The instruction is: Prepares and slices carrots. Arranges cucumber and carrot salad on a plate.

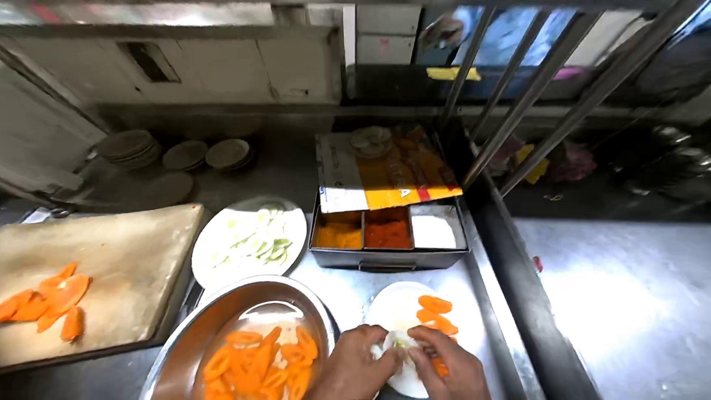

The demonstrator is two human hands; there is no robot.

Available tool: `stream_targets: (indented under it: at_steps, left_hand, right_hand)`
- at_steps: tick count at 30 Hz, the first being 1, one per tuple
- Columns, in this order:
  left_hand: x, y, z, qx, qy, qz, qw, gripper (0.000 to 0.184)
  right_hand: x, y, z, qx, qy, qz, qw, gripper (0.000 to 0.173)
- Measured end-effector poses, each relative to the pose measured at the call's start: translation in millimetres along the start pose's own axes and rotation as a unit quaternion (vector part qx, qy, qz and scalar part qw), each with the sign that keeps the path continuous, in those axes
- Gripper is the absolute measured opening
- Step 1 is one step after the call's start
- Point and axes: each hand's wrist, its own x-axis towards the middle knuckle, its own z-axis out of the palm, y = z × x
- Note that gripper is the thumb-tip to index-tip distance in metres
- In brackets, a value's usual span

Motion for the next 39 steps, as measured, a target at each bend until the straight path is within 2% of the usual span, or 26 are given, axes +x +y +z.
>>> stream_targets:
  at_steps: [2, 8, 15, 21, 25, 28, 32, 36, 39]
  left_hand:
    - [5, 1, 0, -0.01, -0.01, -0.016, 1.0, 0.028]
    - [24, -7, 2, -0.053, -0.063, -0.042, 0.996, 0.031]
    - [33, -8, 11, -0.104, -0.077, -0.076, 0.989, 0.024]
    - [35, -7, 15, -0.142, -0.066, -0.094, 0.983, 0.021]
    - [34, -9, 14, -0.137, -0.056, -0.101, 0.984, 0.022]
    - [33, -11, 16, -0.122, -0.066, -0.091, 0.986, 0.024]
    - [31, -14, 16, -0.135, -0.071, -0.094, 0.984, 0.025]
    - [25, -12, 15, -0.175, -0.068, -0.091, 0.978, 0.024]
    - [12, -7, 9, -0.217, -0.059, -0.068, 0.972, 0.023]
  right_hand:
    - [1, 4, -1, 0.002, 0.023, -0.002, 1.0, 0.021]
    - [1, 33, 6, 0.059, 0.051, 0.001, 0.997, 0.022]
    - [9, 51, -2, 0.184, 0.039, 0.184, 0.965, 0.02]
    - [17, 62, -14, 0.237, 0.088, 0.256, 0.933, 0.018]
    - [25, 80, -29, 0.191, 0.13, 0.235, 0.944, 0.022]
    - [35, 94, -35, 0.072, 0.078, 0.207, 0.973, 0.024]
    - [56, 97, -26, -0.036, -0.032, 0.196, 0.979, 0.017]
    - [60, 92, -24, -0.052, -0.087, 0.197, 0.975, 0.018]
    - [61, 83, -26, -0.047, -0.162, 0.179, 0.969, 0.02]
